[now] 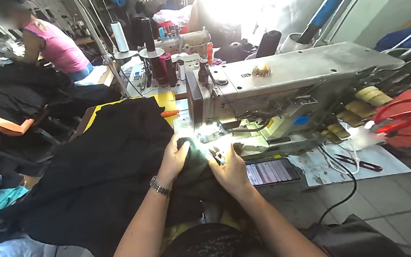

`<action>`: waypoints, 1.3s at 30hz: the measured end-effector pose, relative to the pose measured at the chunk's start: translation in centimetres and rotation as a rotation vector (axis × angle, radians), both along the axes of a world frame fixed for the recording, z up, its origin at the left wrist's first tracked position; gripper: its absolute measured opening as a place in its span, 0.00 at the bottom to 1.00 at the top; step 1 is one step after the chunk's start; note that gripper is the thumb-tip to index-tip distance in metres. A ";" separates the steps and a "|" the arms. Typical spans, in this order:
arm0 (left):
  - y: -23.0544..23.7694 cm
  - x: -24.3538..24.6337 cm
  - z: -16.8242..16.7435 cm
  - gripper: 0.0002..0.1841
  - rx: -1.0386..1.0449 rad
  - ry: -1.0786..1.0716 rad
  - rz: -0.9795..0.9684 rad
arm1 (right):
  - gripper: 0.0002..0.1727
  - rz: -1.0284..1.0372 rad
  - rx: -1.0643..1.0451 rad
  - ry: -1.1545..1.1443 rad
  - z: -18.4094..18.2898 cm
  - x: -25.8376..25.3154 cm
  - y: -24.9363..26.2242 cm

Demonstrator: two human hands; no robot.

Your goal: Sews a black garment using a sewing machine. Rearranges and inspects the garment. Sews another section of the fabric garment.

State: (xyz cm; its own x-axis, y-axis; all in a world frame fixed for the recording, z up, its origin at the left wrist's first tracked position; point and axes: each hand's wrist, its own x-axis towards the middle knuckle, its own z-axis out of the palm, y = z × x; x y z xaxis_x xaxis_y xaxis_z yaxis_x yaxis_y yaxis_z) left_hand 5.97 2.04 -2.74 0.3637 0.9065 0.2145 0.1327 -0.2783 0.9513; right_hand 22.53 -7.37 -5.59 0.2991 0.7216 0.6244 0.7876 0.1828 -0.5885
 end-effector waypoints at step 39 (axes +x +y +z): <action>1.3 -2.2 2.5 0.09 0.504 0.411 0.099 | 0.10 0.284 -0.238 0.430 0.8 1.4 0.3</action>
State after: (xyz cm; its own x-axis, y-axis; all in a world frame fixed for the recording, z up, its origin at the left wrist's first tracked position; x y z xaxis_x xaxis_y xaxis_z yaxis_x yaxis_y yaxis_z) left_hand 3.81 3.39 -0.24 0.4268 0.7646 0.4830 0.5056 -0.6446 0.5735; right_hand 23.97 -7.08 -4.75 0.2640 0.9168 0.2996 0.4068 0.1757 -0.8964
